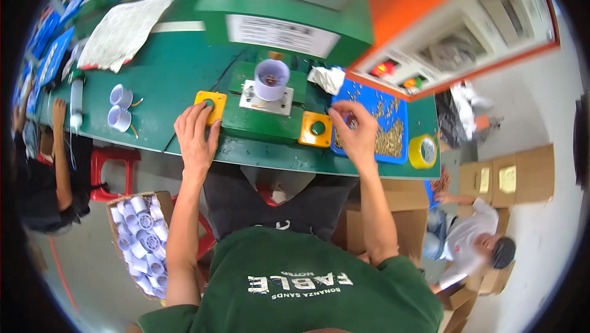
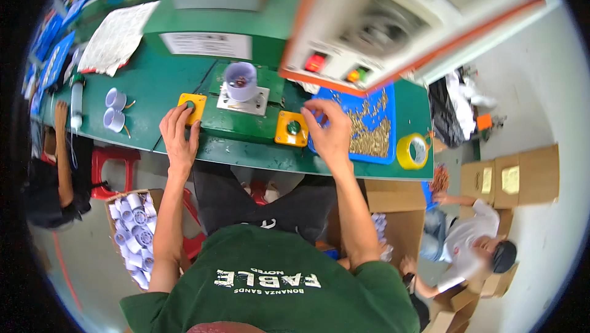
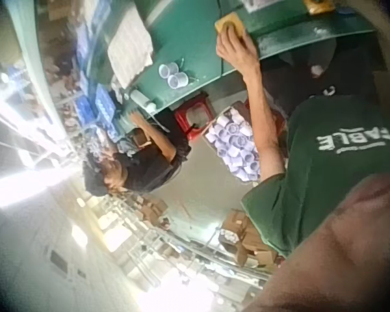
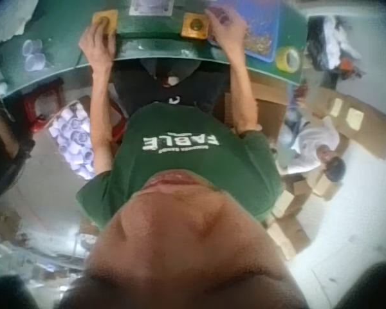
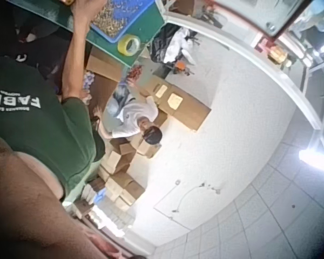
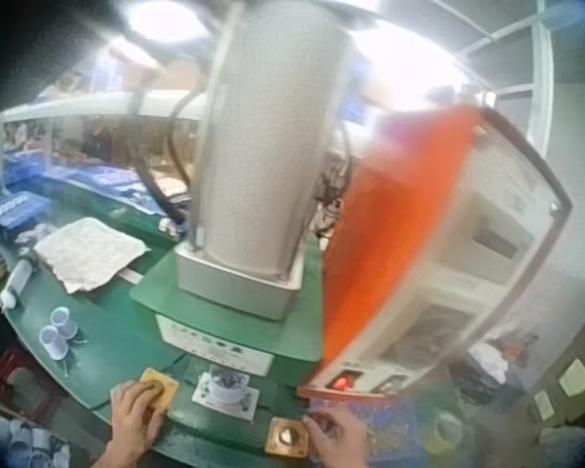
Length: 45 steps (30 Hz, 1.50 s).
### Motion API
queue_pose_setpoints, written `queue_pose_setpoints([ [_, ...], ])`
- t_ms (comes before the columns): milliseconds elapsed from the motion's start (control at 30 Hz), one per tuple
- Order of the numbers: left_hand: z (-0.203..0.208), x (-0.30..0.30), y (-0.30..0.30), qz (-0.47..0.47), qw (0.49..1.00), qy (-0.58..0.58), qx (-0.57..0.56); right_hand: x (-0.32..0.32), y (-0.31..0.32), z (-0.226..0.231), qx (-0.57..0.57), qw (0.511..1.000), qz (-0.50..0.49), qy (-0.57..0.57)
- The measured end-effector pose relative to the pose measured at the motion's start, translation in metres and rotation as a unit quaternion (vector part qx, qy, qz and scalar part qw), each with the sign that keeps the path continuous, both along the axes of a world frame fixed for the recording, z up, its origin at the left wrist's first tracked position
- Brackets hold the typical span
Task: Operating a manual press machine to assemble small electronic components by inserting metal pins into plastic housings.
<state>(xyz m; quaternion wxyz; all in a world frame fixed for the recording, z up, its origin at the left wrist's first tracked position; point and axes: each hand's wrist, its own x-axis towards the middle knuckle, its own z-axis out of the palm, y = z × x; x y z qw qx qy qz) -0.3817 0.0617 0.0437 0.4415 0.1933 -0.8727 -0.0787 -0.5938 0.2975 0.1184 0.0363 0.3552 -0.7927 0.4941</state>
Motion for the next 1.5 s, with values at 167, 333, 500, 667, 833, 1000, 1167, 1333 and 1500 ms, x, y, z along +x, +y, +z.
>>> queue_pose_setpoints([
  [167,-0.004,0.003,0.002,0.01,1.0,0.0,0.007,-0.056,0.036,-0.016,0.142,0.975,-0.064,0.159],
  [333,-0.007,-0.001,0.004,0.005,0.999,0.011,0.038,-0.088,0.066,-0.023,0.272,0.961,0.005,0.041],
  [500,-0.004,-0.001,0.003,0.015,0.999,0.01,0.048,-0.104,0.045,-0.029,0.304,0.948,0.025,0.087],
  [667,-0.003,0.007,-0.004,0.037,0.999,0.01,0.034,-0.122,0.028,-0.035,0.342,0.935,0.089,0.0],
  [833,-0.012,0.005,-0.006,0.054,0.998,0.012,0.009,-0.139,0.032,-0.045,0.373,0.905,0.157,0.133],
  [1000,-0.006,0.0,0.004,0.052,0.997,0.017,0.057,-0.143,0.051,-0.023,0.315,0.932,0.161,0.075],
  [1167,0.002,0.009,0.006,0.057,0.995,0.028,0.076,-0.139,0.03,0.008,0.225,0.956,0.187,0.008],
  [1333,-0.004,0.0,-0.001,0.029,0.996,0.031,0.079,-0.117,0.017,0.042,0.162,0.974,0.158,-0.031],
  [1500,-0.009,0.008,-0.01,0.051,0.993,0.037,0.096,-0.057,-0.043,0.072,0.167,0.97,0.158,-0.076],
])
